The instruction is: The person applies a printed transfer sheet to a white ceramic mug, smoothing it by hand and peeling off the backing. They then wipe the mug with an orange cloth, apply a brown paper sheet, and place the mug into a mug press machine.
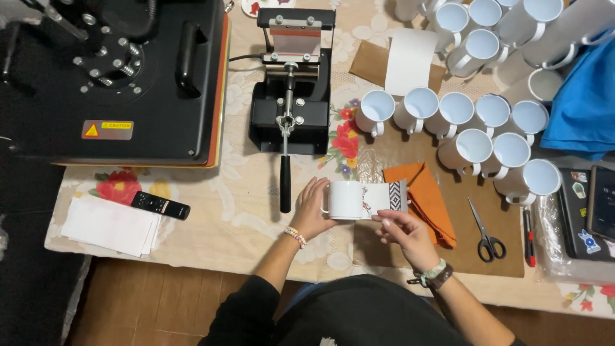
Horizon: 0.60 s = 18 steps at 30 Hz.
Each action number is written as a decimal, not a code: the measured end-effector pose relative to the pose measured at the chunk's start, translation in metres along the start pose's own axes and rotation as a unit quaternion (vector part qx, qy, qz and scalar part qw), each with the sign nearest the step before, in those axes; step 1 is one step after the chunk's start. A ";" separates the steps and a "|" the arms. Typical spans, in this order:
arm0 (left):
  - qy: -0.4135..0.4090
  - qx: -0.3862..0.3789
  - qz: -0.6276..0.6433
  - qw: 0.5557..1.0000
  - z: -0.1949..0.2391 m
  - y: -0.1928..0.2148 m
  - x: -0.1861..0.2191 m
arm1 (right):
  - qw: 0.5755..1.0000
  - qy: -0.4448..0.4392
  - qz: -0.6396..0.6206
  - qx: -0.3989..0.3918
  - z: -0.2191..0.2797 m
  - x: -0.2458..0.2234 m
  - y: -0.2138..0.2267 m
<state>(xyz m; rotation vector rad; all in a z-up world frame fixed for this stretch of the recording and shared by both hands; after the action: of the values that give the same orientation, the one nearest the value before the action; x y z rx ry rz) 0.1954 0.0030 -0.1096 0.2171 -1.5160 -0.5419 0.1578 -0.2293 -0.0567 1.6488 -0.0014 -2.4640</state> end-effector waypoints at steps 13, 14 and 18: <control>-0.108 -0.094 0.027 0.989 -0.029 -0.042 0.068 | 0.869 0.285 0.358 0.187 -0.004 -0.023 0.008; -0.112 -0.097 0.031 0.988 -0.029 -0.045 0.068 | 0.840 0.305 0.405 0.194 -0.003 -0.020 0.005; -0.136 -0.094 0.008 0.986 -0.031 -0.050 0.073 | 0.714 0.365 0.558 0.212 0.004 -0.009 -0.010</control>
<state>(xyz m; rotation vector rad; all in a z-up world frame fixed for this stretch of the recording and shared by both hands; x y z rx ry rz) 0.2134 -0.0800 -0.0704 -0.0166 -1.7162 -0.7193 0.1559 -0.2183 -0.0478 1.8052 -1.1423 -0.8562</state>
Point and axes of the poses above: each hand's wrist, its own z-axis away from the middle knuckle, its own y-axis out of the back of the hand, x = y × z, the point moved 9 cm from there along -z, towards the middle knuckle, and after that the axes turned 14 degrees about z, right-handed, at the moved point
